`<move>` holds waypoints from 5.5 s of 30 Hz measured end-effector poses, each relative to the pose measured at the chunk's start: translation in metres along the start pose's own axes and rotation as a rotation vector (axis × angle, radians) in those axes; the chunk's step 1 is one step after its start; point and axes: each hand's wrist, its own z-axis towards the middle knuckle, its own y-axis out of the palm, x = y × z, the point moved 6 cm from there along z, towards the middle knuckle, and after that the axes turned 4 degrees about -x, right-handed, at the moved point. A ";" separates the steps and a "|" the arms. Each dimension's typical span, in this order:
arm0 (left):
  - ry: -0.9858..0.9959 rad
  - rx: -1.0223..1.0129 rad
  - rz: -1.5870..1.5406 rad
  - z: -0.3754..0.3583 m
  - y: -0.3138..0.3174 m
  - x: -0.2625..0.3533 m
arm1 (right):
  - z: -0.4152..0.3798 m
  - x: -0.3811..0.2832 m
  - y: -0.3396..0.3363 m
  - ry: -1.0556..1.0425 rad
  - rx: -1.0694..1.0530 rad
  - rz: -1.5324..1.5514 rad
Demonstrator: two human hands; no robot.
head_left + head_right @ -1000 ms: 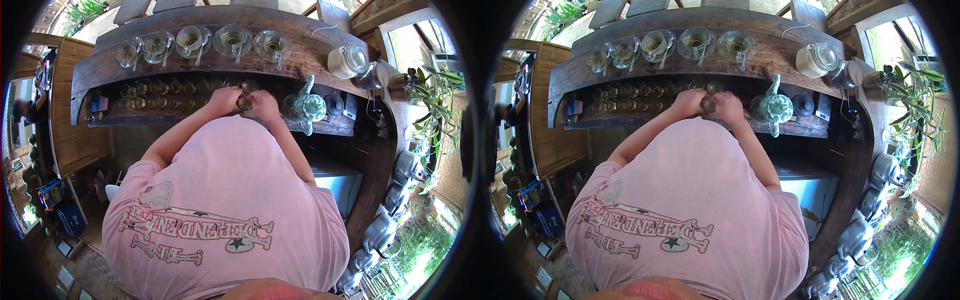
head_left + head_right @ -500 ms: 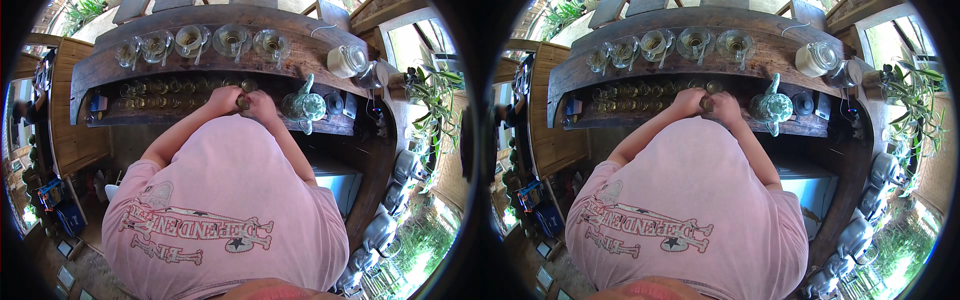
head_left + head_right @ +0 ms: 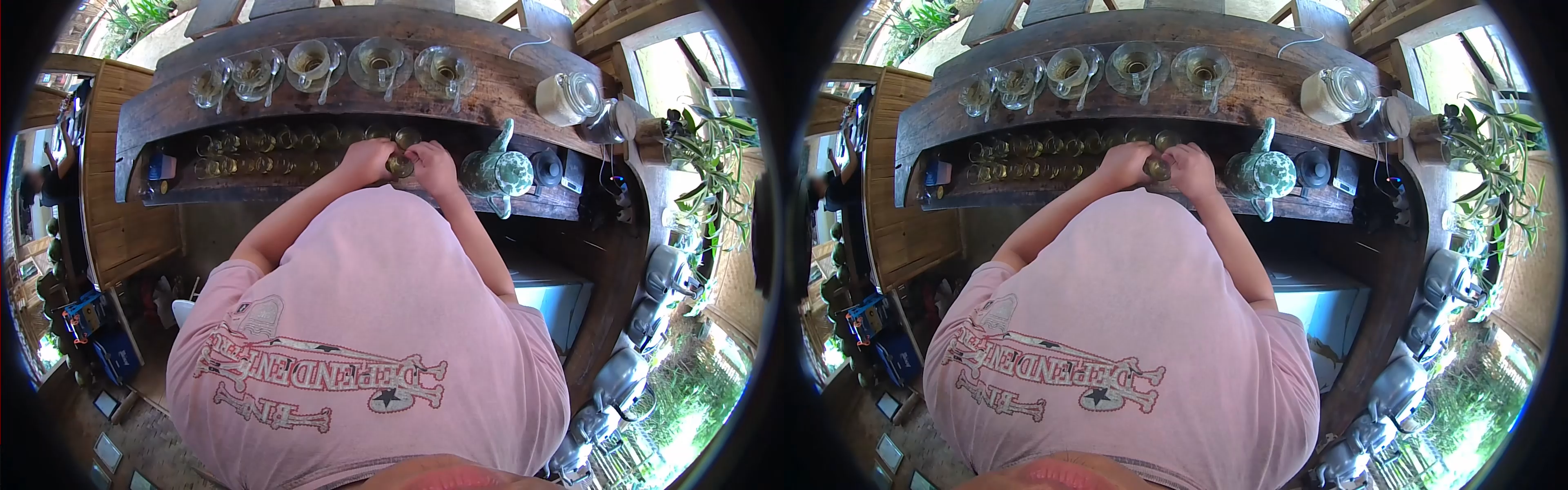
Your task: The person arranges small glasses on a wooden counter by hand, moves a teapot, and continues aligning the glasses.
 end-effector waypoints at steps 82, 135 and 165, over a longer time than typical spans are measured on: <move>0.342 -0.039 0.034 0.011 -0.001 -0.002 | -0.051 -0.038 0.026 0.414 0.099 -0.289; 0.274 0.254 0.127 0.007 0.010 0.185 | -0.187 0.051 -0.071 0.229 0.162 0.102; 0.495 0.466 0.075 -0.027 -0.009 0.217 | -0.224 0.031 -0.141 0.561 0.169 0.773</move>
